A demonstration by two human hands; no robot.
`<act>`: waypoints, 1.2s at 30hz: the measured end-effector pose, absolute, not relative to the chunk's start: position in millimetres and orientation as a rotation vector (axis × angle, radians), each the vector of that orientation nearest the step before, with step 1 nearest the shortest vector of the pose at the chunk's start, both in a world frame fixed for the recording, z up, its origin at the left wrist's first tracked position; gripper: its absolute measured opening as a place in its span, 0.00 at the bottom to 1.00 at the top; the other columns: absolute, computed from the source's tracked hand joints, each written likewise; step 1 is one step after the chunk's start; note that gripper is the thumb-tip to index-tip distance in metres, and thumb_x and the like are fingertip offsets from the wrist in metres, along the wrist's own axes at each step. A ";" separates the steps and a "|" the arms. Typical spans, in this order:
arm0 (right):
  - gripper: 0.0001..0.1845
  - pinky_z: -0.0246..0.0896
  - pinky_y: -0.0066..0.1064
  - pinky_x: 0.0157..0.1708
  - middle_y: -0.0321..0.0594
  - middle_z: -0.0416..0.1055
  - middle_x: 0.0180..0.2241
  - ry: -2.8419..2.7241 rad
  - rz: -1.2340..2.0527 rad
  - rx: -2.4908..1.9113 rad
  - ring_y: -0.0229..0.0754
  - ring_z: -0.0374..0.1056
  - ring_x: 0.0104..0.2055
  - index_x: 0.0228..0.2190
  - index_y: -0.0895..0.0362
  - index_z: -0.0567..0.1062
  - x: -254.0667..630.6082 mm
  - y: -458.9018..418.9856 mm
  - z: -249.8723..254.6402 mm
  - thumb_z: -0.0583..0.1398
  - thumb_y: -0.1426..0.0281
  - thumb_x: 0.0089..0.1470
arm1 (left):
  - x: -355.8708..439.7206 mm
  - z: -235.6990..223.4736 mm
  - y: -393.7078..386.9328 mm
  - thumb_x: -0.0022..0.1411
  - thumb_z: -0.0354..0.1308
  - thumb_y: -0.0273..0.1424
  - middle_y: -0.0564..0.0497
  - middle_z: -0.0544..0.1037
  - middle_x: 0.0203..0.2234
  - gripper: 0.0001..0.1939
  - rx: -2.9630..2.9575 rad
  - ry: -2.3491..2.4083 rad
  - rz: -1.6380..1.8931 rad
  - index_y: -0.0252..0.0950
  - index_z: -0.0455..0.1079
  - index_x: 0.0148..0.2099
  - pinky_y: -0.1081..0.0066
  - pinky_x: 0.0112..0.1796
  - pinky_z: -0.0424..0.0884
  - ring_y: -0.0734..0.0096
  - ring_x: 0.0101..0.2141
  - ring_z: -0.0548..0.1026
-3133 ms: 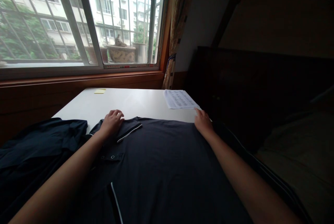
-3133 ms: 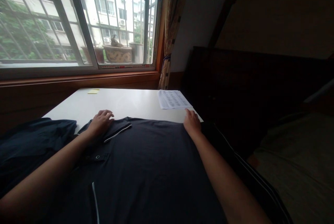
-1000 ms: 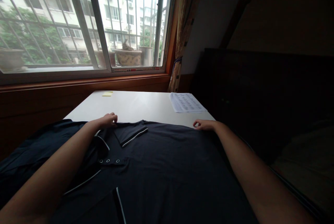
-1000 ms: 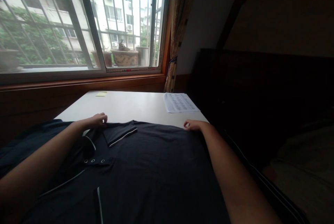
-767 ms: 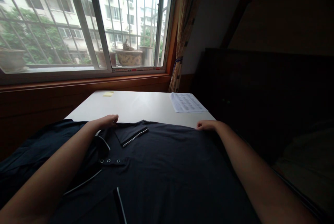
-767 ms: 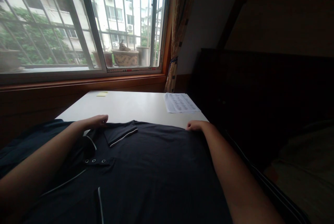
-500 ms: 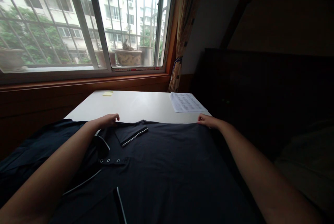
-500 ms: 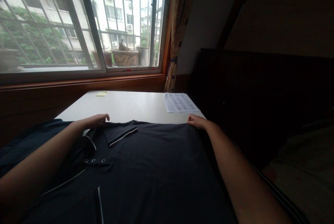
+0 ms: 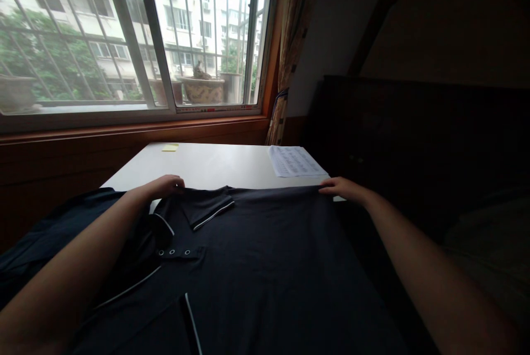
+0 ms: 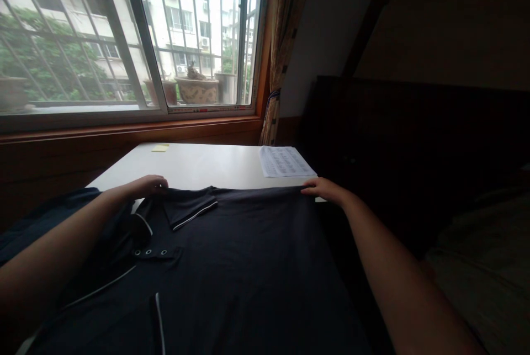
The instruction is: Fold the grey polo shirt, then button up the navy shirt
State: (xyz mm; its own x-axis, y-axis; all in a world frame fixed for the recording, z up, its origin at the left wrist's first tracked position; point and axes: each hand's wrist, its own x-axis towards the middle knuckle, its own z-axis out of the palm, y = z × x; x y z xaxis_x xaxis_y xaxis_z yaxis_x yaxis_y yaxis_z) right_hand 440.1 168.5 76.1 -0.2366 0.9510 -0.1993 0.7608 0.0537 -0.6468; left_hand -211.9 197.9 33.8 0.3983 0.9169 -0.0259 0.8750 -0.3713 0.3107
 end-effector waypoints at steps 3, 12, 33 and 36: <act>0.29 0.66 0.39 0.50 0.46 0.79 0.45 -2.034 0.885 -1.699 0.57 0.72 0.49 0.38 0.57 0.82 439.1 163.4 80.8 0.66 0.47 0.44 | -217.1 43.9 195.9 0.53 0.61 0.41 0.48 0.80 0.32 0.13 2.373 1.551 0.178 0.37 0.77 0.36 0.66 0.41 0.69 0.60 0.36 0.75; 0.28 0.66 0.41 0.51 0.45 0.79 0.44 -1.920 0.659 -1.710 0.57 0.73 0.49 0.41 0.57 0.81 458.5 155.0 89.0 0.62 0.46 0.51 | -205.8 65.9 194.2 0.55 0.56 0.43 0.49 0.78 0.31 0.17 2.394 1.550 0.241 0.37 0.76 0.39 0.67 0.38 0.68 0.61 0.34 0.73; 0.24 0.67 0.40 0.48 0.45 0.79 0.44 -1.746 0.649 -1.640 0.53 0.74 0.47 0.41 0.55 0.81 476.5 151.9 65.6 0.64 0.52 0.49 | -165.0 47.8 201.5 0.69 0.59 0.36 0.45 0.75 0.48 0.16 2.040 1.677 0.357 0.33 0.69 0.54 0.60 0.42 0.77 0.62 0.43 0.77; 0.26 0.68 0.42 0.49 0.44 0.80 0.43 -1.688 0.679 -1.620 0.53 0.75 0.47 0.42 0.55 0.81 478.6 150.4 61.7 0.64 0.50 0.49 | -167.1 44.5 200.7 0.69 0.59 0.37 0.45 0.74 0.49 0.17 1.977 1.658 0.404 0.33 0.69 0.55 0.58 0.44 0.77 0.60 0.45 0.76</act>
State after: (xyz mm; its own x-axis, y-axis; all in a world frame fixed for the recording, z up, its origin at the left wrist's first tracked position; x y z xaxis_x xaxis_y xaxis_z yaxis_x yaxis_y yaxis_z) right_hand 478.6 150.4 61.7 0.0178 0.9922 0.1231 0.6307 0.0844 -0.7714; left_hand -167.1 200.7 44.5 0.2045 0.9734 -0.1028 0.8171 -0.1119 0.5655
